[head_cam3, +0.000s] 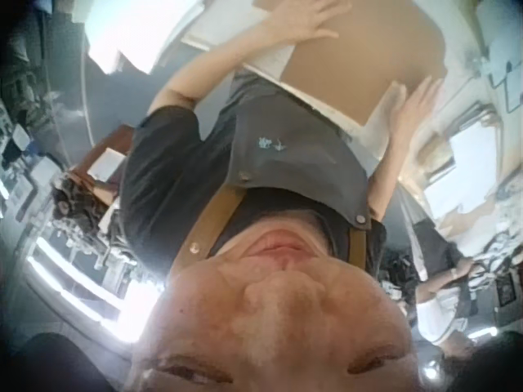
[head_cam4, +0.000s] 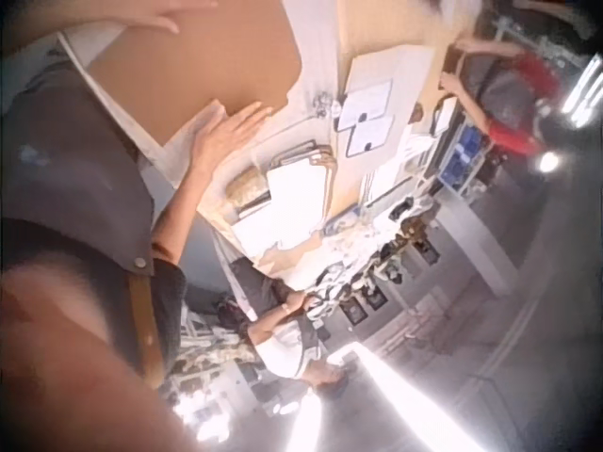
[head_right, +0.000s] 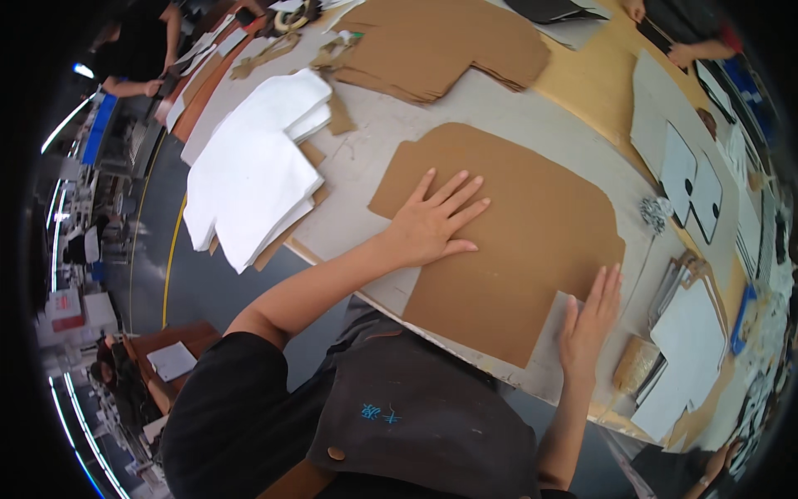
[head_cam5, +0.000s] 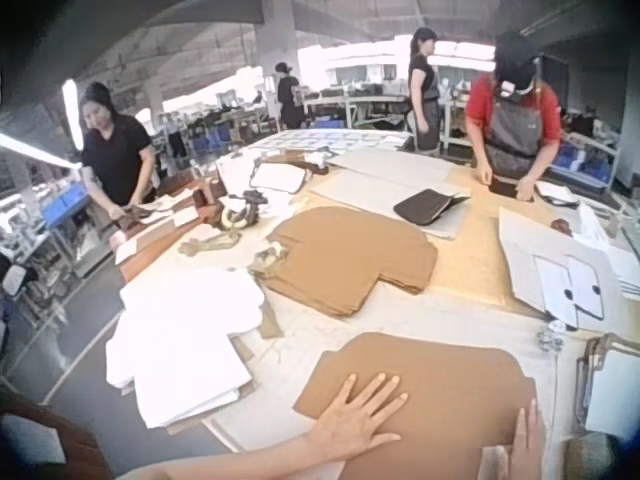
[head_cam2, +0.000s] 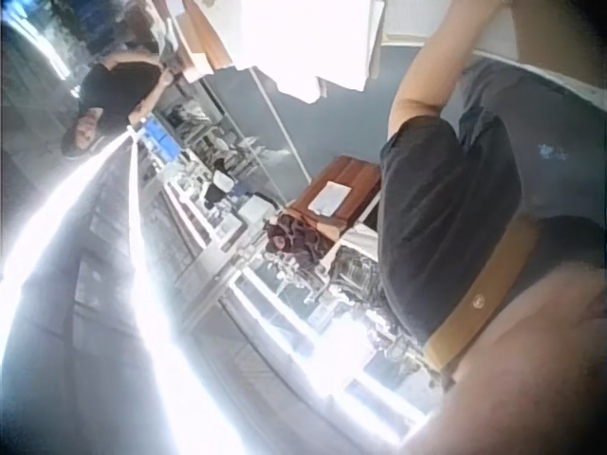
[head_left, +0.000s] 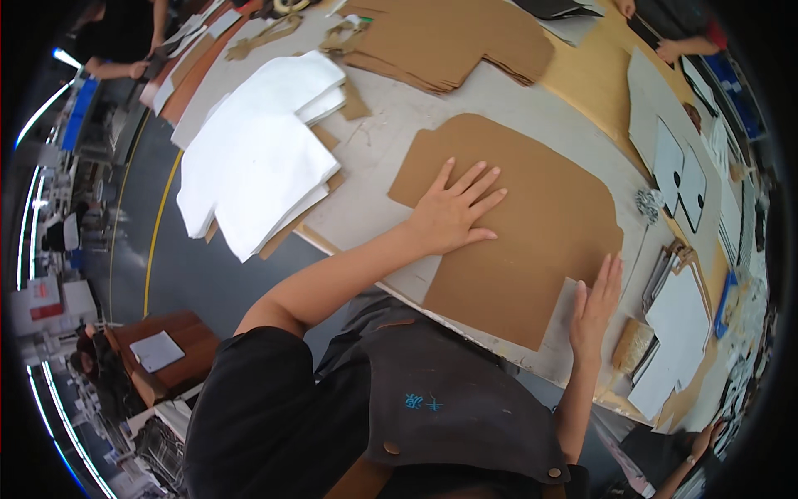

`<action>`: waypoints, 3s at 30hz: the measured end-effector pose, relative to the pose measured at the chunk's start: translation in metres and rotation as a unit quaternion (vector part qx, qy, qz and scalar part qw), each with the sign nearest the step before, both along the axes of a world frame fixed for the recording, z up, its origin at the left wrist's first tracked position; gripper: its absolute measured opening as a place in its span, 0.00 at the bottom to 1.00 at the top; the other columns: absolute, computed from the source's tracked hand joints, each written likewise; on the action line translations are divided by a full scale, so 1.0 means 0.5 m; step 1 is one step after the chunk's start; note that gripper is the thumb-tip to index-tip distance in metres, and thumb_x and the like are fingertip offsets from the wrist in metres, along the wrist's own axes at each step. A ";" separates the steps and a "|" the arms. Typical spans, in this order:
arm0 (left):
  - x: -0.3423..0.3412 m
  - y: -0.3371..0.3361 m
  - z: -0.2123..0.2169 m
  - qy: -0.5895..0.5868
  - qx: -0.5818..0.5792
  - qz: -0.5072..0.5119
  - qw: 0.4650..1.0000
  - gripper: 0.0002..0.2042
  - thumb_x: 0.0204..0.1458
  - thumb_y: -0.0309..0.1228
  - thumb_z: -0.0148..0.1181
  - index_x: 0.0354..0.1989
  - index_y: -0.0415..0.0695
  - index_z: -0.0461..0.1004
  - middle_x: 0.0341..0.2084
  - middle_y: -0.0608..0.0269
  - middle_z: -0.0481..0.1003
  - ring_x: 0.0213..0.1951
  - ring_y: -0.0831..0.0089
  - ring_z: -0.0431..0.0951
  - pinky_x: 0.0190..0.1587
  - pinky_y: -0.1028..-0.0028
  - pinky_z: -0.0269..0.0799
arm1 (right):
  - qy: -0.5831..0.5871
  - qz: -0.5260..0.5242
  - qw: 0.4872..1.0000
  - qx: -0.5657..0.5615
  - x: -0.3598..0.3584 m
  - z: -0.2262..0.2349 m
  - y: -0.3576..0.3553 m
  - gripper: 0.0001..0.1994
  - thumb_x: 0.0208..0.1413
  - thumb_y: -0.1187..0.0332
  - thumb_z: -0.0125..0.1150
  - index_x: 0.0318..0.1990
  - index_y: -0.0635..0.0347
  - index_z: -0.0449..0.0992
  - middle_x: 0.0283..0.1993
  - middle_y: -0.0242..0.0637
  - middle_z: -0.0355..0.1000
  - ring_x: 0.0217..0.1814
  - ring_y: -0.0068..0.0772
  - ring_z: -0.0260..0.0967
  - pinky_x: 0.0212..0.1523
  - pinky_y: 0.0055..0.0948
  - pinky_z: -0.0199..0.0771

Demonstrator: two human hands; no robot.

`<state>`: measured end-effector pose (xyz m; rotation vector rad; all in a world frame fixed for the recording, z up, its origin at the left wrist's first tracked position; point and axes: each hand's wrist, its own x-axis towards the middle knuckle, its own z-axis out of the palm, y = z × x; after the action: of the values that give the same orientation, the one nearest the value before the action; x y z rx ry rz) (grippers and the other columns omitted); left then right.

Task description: The person assembles a layered paper or cardboard component by applying glue from a squeeze bottle to a brown template and pressing white paper pieces onto it. They repeatedly smooth the surfaces and stack completed units on the table.

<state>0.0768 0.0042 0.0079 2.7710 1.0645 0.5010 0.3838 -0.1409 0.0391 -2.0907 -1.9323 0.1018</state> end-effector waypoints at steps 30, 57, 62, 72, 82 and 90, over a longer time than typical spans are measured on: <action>-0.339 0.001 0.091 -0.112 0.036 0.383 0.916 0.06 0.55 0.25 0.66 0.40 0.41 0.81 0.30 0.60 0.78 0.35 0.64 0.76 0.41 0.65 0.69 | -0.017 -0.064 0.998 -0.023 0.031 -0.021 -0.041 0.32 0.65 0.61 0.55 0.73 0.63 0.55 0.79 0.50 0.47 0.82 0.55 0.39 0.77 0.53 0.39; -0.381 0.034 0.152 -0.235 -0.144 0.400 0.874 0.15 0.46 0.24 0.73 0.43 0.41 0.79 0.21 0.71 0.71 0.27 0.81 0.68 0.32 0.76 0.67 | 0.117 0.197 0.973 0.004 -0.274 0.061 0.199 0.27 0.63 0.68 0.58 0.69 0.64 0.62 0.74 0.48 0.57 0.78 0.57 0.49 0.75 0.50 0.51; -0.403 0.053 0.183 -0.251 -0.269 0.395 0.842 0.10 0.50 0.26 0.72 0.38 0.36 0.80 0.26 0.67 0.78 0.30 0.81 0.75 0.37 0.80 0.72 | 0.221 0.362 0.904 0.060 -0.507 0.061 0.329 0.27 0.57 0.66 0.66 0.63 0.66 0.68 0.69 0.48 0.64 0.72 0.56 0.56 0.70 0.48 0.58; -0.490 0.078 0.178 -0.382 -0.354 0.306 0.797 0.12 0.56 0.24 0.65 0.49 0.37 0.79 0.33 0.66 0.81 0.39 0.80 0.78 0.45 0.79 0.73 | 0.404 0.316 0.856 0.060 -0.732 0.017 0.400 0.17 0.48 0.76 0.68 0.49 0.59 0.78 0.38 0.35 0.78 0.47 0.43 0.71 0.52 0.41 0.70; -0.513 0.083 0.177 -0.451 -0.398 0.281 0.748 0.14 0.57 0.24 0.63 0.51 0.40 0.77 0.30 0.69 0.79 0.33 0.82 0.74 0.38 0.80 0.69 | 0.275 0.413 0.833 0.245 -0.758 0.031 0.409 0.14 0.43 0.78 0.69 0.40 0.56 0.80 0.52 0.30 0.74 0.55 0.44 0.65 0.51 0.42 0.68; -0.556 0.099 0.186 -0.458 -0.325 0.319 0.763 0.13 0.58 0.26 0.62 0.52 0.41 0.77 0.29 0.70 0.77 0.33 0.83 0.72 0.35 0.79 0.67 | 0.195 0.521 0.808 0.194 -0.733 0.025 0.406 0.08 0.46 0.75 0.67 0.36 0.58 0.77 0.50 0.30 0.74 0.54 0.44 0.66 0.54 0.45 0.64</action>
<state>-0.2010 0.0537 0.1011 1.2096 1.4456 1.1188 0.0173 0.0621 0.0518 -0.5178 -2.3055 0.2981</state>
